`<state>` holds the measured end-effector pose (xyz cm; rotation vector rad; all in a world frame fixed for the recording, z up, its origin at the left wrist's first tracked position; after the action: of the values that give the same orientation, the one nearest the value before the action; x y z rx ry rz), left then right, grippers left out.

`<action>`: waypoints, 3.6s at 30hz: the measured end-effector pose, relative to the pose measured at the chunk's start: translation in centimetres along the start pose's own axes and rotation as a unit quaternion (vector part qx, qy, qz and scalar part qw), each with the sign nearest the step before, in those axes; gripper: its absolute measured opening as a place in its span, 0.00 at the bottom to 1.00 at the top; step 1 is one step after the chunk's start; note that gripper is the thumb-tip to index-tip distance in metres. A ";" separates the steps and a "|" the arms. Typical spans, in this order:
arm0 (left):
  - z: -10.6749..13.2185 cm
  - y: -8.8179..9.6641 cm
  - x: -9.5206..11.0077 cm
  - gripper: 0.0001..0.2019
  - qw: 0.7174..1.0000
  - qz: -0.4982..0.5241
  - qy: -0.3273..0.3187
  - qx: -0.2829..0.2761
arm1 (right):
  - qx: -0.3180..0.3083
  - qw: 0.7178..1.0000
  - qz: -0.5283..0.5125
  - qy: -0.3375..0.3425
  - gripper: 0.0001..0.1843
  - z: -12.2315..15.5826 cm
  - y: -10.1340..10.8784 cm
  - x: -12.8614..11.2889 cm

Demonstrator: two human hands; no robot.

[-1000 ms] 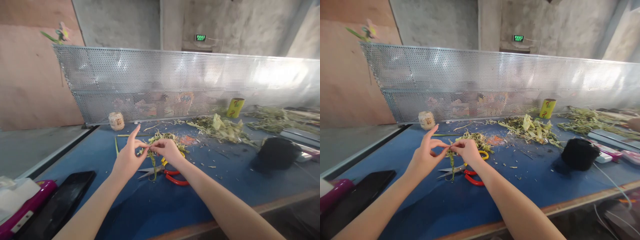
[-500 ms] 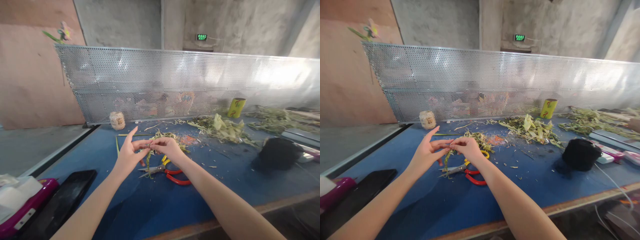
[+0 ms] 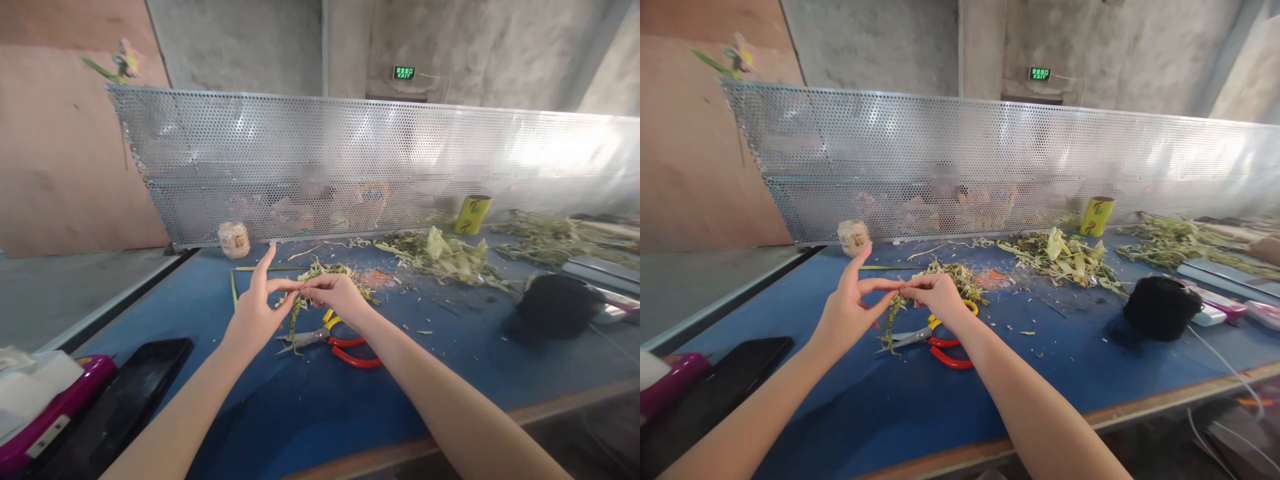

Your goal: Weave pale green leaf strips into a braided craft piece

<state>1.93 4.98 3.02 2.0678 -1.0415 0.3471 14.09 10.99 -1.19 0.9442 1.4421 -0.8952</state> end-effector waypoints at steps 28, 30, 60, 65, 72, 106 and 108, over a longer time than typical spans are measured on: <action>0.2 -0.8 -0.1 0.42 1.000 -0.027 -0.009 0.007 | 0.027 0.991 -0.098 -0.087 0.05 -0.4 0.4 1.7; 0.2 -0.8 -0.1 0.41 1.000 -0.019 -0.018 0.009 | 0.025 0.993 -0.083 -0.075 0.05 -0.4 0.3 1.3; -0.2 -2.0 -2.4 0.44 0.959 0.265 0.104 -0.007 | -0.026 0.999 0.038 -0.004 0.08 -0.3 -0.1 -0.1; -0.1 -1.9 -2.4 0.43 0.964 0.247 0.092 -0.013 | -0.052 0.998 -0.023 -0.015 0.11 -0.3 -0.4 0.2; -0.1 -1.2 -1.5 0.44 0.972 0.222 0.078 0.012 | -0.057 0.996 -0.064 -0.022 0.11 -0.4 -0.4 0.4; -0.3 -1.3 -2.2 0.41 0.997 0.068 0.009 -0.018 | 0.048 0.995 0.087 -0.002 0.03 -0.1 0.5 -0.5; -0.3 -1.3 -2.1 0.40 0.997 0.067 0.009 -0.023 | 0.047 0.993 0.107 0.013 0.03 -0.2 0.4 -0.5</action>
<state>1.66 6.88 1.36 1.9553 -1.1708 0.4046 14.45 11.29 -0.64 1.1617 1.3014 -0.7988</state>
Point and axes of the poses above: each hand's wrist, its own z-axis away from the middle knuckle, its own y-axis out of the back of the hand, x = y × z, the point moved 7 cm from there along -z, towards the middle knuckle, and after that the axes turned 9 degrees about -y, right-handed, at the moved point
